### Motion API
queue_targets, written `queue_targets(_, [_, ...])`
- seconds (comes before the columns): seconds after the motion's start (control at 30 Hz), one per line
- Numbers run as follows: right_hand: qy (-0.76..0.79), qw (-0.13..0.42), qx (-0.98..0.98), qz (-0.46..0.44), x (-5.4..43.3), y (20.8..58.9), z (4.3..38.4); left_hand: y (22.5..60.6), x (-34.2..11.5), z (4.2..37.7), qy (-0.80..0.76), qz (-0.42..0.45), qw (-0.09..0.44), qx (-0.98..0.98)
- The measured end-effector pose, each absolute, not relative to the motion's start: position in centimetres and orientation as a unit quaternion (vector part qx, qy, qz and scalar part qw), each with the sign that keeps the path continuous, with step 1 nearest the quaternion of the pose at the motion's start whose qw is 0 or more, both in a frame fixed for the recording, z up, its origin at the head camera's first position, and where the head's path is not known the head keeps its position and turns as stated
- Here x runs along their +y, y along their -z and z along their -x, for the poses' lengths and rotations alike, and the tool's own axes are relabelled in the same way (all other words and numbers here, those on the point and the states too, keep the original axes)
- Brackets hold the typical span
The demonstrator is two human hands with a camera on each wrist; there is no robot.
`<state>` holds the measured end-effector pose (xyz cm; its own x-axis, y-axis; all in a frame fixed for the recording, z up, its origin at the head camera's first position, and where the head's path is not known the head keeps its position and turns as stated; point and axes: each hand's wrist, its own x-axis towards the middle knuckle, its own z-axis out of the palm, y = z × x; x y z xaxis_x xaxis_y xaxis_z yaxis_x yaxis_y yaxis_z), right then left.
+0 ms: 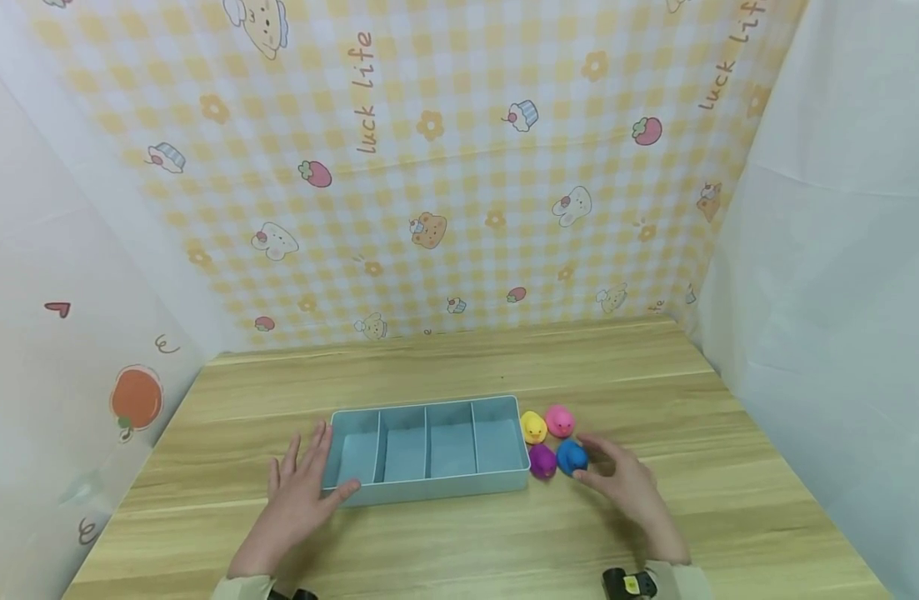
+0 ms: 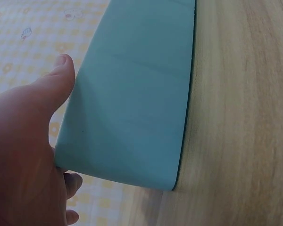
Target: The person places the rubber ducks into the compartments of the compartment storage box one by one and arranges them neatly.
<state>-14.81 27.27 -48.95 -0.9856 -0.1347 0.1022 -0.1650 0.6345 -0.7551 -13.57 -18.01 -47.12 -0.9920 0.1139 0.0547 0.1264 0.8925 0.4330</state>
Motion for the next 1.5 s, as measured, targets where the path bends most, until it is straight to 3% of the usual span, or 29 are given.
queue_targets(0.7, [-0.393,0.026,-0.917,-0.058,26.9,49.2,15.0,47.2,-18.1,13.8,0.235,0.056,0.004,-0.97])
queue_targets(1.03, [-0.407,-0.009,-0.913,-0.013,27.1,48.5,14.5,47.3,-17.9,13.7,0.247,0.057,0.008,-0.967])
queue_targets(1.5, [-0.393,0.033,-0.919,-0.027,26.5,46.5,14.8,47.3,-17.9,13.7,0.26,0.048,0.001,-0.964])
